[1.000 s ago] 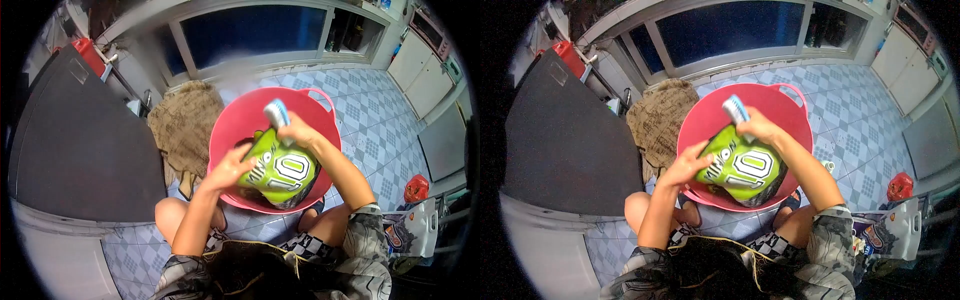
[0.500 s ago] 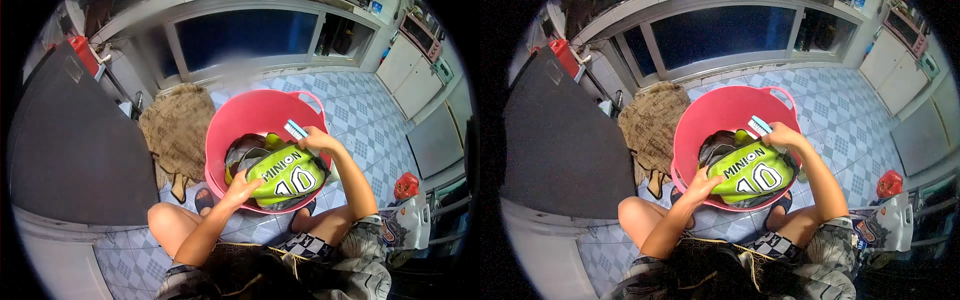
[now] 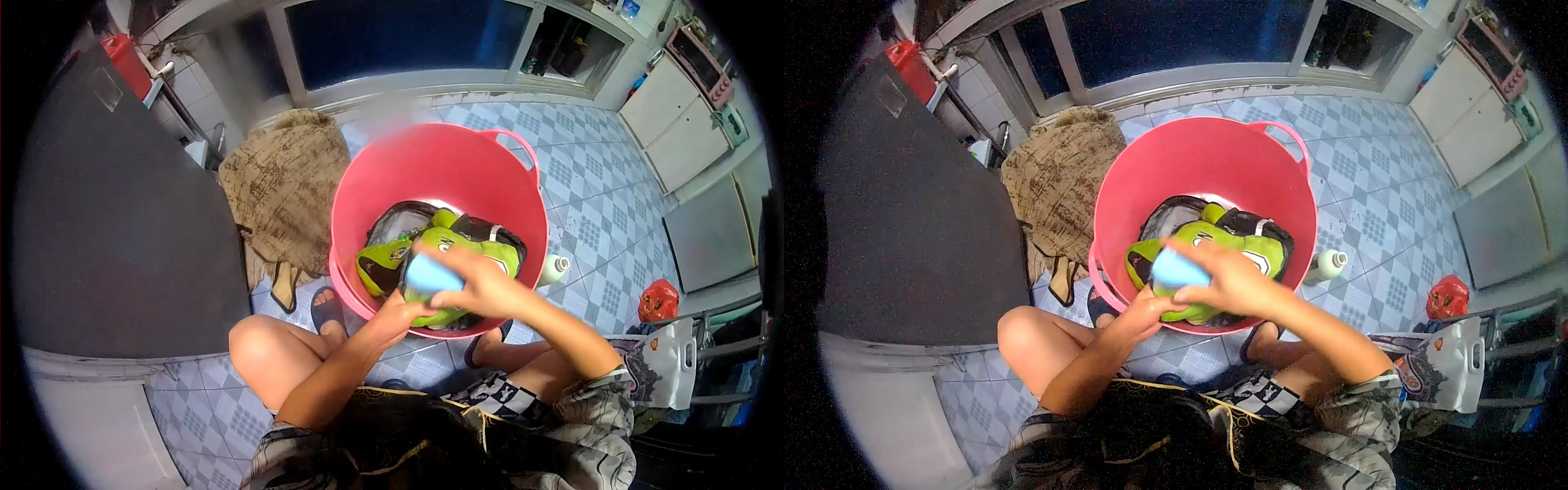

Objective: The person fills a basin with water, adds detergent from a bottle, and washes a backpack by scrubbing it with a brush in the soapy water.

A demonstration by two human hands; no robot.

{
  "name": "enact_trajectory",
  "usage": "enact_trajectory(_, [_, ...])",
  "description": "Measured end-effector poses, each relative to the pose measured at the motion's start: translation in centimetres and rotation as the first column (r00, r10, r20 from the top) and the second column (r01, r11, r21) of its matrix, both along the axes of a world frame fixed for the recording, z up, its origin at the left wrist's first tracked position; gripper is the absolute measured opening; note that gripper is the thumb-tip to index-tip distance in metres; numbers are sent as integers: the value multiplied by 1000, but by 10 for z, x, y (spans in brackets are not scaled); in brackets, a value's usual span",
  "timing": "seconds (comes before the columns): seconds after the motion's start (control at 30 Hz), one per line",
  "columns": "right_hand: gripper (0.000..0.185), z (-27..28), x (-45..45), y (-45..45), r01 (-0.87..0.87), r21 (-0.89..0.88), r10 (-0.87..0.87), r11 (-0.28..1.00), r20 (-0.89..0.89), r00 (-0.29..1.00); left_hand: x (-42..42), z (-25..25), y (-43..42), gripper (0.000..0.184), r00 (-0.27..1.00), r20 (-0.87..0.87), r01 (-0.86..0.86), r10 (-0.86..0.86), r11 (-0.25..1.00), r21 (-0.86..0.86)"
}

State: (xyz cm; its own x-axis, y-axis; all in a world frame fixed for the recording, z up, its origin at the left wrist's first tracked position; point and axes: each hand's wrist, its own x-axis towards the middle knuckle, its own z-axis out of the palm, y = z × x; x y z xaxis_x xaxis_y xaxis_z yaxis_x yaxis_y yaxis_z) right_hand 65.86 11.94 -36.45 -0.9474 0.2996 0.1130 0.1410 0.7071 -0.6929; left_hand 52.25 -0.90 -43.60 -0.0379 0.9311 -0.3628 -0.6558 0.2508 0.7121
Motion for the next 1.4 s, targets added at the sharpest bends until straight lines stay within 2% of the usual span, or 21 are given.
enact_trajectory(0.1, [63,-8,-9,-11,59,297,-122,953,198,973,-3,-9,-4,49,998,5,68,-68,997,34])
enact_trajectory(0.13, [61,-4,-16,-1,172,441,-283,881,200,938,-4,-7,-2,51,994,45,98,-101,994,57])
enact_trajectory(0.17, [62,-4,-15,15,257,392,-343,883,167,924,-4,-6,-2,53,988,81,128,-135,988,86])
enact_trajectory(0.23, [63,-21,-7,3,76,326,-72,942,-25,997,1,4,0,50,998,51,24,-27,998,57])
enact_trajectory(0.27, [64,8,-6,-16,-47,308,-6,950,170,985,-4,1,4,55,996,-3,90,-90,996,30])
enact_trajectory(0.37, [55,9,-18,12,212,389,-323,897,245,914,-2,-10,0,49,986,-19,164,-163,981,105])
enact_trajectory(0.4, [55,6,-18,21,225,379,-318,898,201,927,2,-6,-1,45,992,-40,119,-116,987,106])
enact_trajectory(0.5, [55,14,-14,-14,-72,334,37,940,111,993,4,4,-5,41,989,-142,54,-39,994,100])
enact_trajectory(0.53, [55,15,-18,-7,-43,289,-28,957,236,971,-3,-13,-3,47,970,-119,218,-214,976,19])
enact_trajectory(0.63, [56,2,-22,30,111,336,-214,935,287,934,2,-1,2,52,958,-235,189,-164,978,90])
enact_trajectory(0.7, [53,9,-21,5,-21,302,-17,953,125,992,1,3,-1,51,953,-254,184,-166,982,50])
enact_trajectory(0.77, [53,26,-20,-8,-79,264,12,961,248,969,-4,-10,-1,49,889,-332,314,-317,947,-63])
enact_trajectory(0.9, [55,18,-27,19,74,342,-212,937,387,898,3,-1,2,60,936,-272,239,-226,971,17])
enact_trajectory(0.97, [56,25,-17,-7,-64,254,0,965,242,970,0,0,0,61,880,-434,256,-193,962,92])
enact_trajectory(1.0, [58,29,-16,-14,-90,193,37,977,265,963,0,-3,-2,58,883,-391,283,-260,959,-1])
enact_trajectory(1.03, [57,23,-16,-7,-51,220,-16,974,294,956,-2,-6,1,55,877,-354,318,-324,945,-77])
enact_trajectory(1.1, [56,6,-18,21,90,345,-203,934,306,930,1,-4,4,50,923,-289,273,-255,962,23])
enact_trajectory(1.17, [55,16,-15,13,38,341,-158,939,333,930,9,-5,2,51,953,-283,151,-111,981,123])
enact_trajectory(1.23, [54,26,-11,-8,-71,346,-5,935,212,977,2,9,3,57,900,-367,278,-237,958,63])
enact_trajectory(1.27, [54,25,-12,-5,-60,309,-37,949,298,954,-1,-2,3,56,892,-349,320,-288,947,37])
enact_trajectory(1.4, [59,-11,-7,59,286,404,-409,869,259,875,1,4,6,56,929,-320,228,-189,970,89])
